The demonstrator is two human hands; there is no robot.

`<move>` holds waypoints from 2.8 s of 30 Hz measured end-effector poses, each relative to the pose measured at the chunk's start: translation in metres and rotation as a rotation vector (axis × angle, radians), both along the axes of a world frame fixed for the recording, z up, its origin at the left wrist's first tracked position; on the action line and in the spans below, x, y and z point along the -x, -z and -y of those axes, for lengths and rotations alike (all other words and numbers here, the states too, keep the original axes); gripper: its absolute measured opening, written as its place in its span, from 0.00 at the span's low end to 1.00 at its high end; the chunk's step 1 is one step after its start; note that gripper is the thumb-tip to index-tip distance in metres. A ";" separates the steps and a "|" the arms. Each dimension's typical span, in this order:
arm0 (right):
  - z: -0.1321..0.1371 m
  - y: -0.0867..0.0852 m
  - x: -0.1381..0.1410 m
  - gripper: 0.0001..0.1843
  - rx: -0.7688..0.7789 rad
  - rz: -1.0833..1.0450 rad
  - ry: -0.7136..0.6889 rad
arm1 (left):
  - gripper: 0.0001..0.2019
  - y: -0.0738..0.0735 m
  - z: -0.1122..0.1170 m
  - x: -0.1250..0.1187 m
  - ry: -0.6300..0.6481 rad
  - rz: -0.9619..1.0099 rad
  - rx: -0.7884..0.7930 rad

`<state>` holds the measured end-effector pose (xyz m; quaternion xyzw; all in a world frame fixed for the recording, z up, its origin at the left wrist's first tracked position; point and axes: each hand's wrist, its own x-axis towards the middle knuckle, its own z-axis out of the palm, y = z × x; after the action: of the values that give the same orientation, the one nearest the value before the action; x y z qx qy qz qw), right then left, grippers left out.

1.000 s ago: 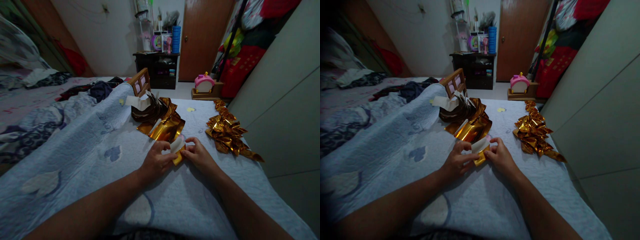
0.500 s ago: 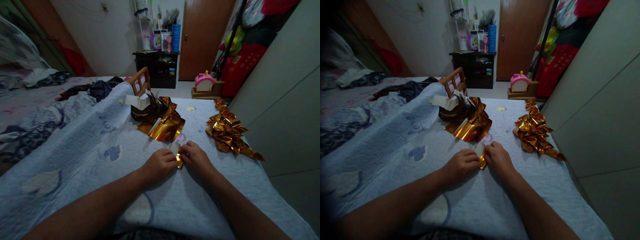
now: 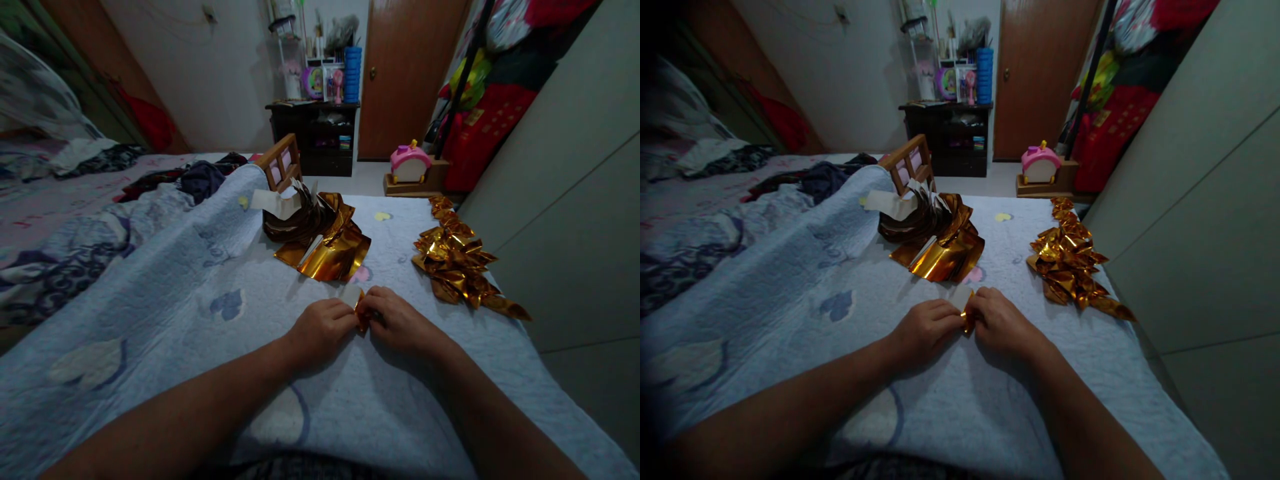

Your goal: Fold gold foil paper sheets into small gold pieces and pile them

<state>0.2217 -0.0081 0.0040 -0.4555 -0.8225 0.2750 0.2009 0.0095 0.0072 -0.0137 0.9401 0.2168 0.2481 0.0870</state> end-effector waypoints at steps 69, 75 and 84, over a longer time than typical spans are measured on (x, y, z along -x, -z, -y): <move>-0.001 -0.008 0.006 0.10 0.120 -0.098 0.005 | 0.02 0.002 -0.004 0.003 -0.132 0.102 0.281; 0.000 -0.005 0.009 0.09 0.117 -0.033 0.125 | 0.04 0.001 -0.002 0.002 -0.156 0.120 0.282; 0.002 -0.010 0.011 0.08 0.088 0.028 0.065 | 0.02 0.000 -0.003 0.004 -0.185 0.050 0.357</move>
<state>0.2103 -0.0101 0.0137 -0.4941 -0.7970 0.2981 0.1781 0.0051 0.0106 -0.0141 0.8792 0.3408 0.2362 0.2346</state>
